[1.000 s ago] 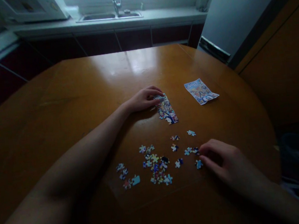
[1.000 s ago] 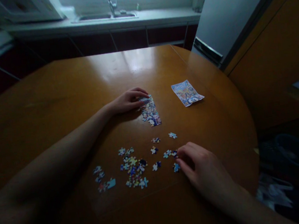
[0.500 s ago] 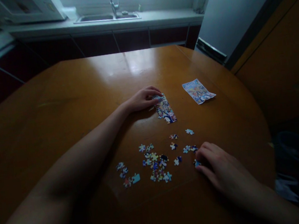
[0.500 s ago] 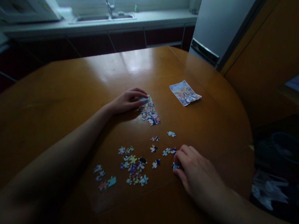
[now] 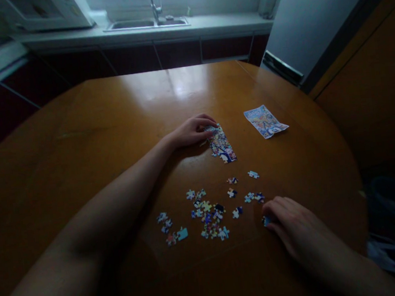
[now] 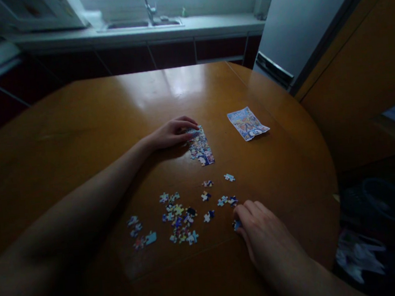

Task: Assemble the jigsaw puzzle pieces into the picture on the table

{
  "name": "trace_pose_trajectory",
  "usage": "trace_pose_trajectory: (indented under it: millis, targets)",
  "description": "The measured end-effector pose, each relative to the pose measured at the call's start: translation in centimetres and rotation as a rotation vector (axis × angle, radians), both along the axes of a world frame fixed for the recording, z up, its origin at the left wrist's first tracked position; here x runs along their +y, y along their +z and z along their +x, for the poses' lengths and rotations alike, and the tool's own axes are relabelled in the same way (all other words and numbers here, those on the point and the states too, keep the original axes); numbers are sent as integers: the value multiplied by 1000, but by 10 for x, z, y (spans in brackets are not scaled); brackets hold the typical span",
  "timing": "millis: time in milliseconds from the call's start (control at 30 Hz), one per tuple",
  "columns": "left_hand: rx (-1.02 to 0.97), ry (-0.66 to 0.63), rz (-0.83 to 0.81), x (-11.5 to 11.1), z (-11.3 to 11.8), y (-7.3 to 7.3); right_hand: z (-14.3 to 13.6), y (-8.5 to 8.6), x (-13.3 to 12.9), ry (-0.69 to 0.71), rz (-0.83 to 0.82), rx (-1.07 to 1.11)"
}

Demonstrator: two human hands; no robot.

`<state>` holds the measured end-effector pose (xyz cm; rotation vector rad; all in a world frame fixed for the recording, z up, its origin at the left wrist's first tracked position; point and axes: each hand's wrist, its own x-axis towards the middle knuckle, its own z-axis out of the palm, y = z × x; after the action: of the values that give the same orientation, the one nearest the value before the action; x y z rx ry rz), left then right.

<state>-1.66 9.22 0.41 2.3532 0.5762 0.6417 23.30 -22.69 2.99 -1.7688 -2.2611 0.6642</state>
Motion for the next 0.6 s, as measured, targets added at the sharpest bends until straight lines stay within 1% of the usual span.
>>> trace_pose_trajectory:
  millis: [167,267,333,400,467,533,600]
  targets:
    - [0,2,-13,0,0,0,-1,5,-1,-9,5,71]
    - [-6,6,-14,1,0,-2,0,13,1,14,-45,154]
    - [-11,4,-13,1,0,-2,3,20,9,24,-52,240]
    - [-10,2,-7,1,0,-2,6,26,25,20,7,333]
    - [-5,1,-3,1,0,-2,9,29,49,1,84,405]
    - [-3,3,0,0,0,-2,9,26,79,-9,159,459]
    - [0,1,7,0,0,-1,5,18,112,-26,208,489]
